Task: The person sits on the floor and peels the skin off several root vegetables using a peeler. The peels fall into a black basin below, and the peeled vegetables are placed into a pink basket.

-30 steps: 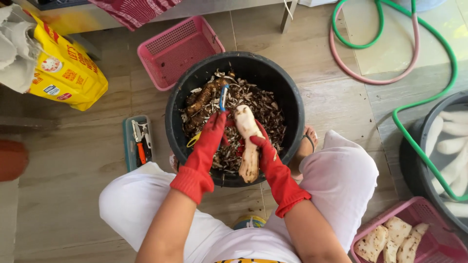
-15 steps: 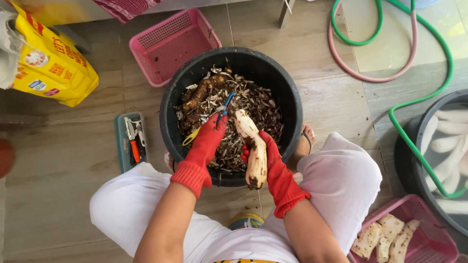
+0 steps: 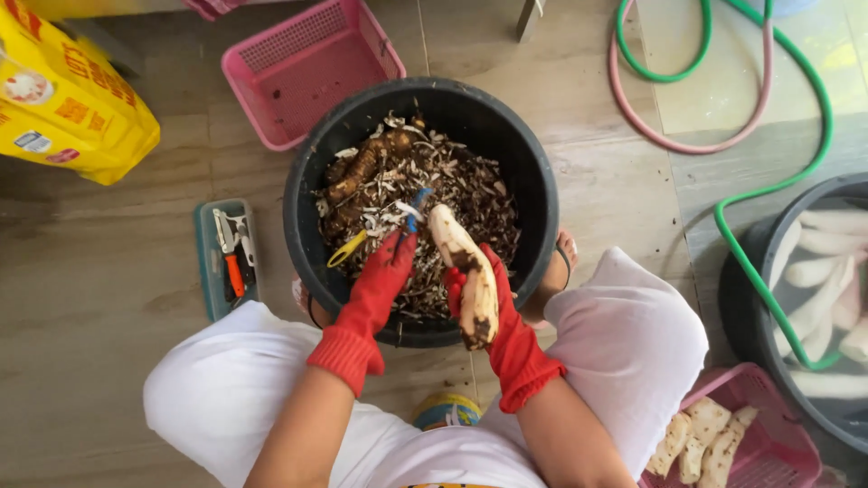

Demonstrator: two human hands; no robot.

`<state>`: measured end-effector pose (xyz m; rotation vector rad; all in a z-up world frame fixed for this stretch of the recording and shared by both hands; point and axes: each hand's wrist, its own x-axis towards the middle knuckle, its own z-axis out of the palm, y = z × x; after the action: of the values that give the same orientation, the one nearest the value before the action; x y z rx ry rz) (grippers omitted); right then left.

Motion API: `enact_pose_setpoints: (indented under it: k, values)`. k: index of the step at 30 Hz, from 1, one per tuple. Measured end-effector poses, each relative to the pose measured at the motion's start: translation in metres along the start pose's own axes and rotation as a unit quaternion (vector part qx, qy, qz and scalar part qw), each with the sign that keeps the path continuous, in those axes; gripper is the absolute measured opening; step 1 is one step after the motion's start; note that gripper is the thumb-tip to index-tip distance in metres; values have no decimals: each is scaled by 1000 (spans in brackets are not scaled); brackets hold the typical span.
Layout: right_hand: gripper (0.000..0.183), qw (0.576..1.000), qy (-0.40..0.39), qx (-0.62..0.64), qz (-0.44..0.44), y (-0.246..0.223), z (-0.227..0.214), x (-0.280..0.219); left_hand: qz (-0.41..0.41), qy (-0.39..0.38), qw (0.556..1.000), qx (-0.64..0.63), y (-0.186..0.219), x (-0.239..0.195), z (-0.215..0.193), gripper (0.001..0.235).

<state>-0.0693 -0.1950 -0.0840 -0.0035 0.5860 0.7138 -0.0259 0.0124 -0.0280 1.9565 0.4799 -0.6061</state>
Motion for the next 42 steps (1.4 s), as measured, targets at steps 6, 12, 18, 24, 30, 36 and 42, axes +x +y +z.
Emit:
enact_pose_setpoints:
  k: [6,12,18,24,30,36,42]
  values:
    - [53,965,-113,183,147,-5,-2,8,119,-11,992,-31,-3,-2,18,42]
    - [54,960,-116,208,149,7,-1,11,-28,-58,970,-235,-4,68,22,55]
    - [55,985,-29,116,125,2,44,15,22,-62,962,-263,4,90,12,47]
    - [31,947,306,-87,-43,-1,42,20,-57,-45,991,-113,60,35,-25,63]
    - [41,974,224,0,16,-16,38,26,133,-77,973,171,11,5,-21,54]
    - [27,964,262,-35,-13,-7,37,21,106,-83,951,277,31,20,-33,58]
    - [48,993,94,40,56,-28,-9,38,-50,-71,995,48,16,15,-13,57]
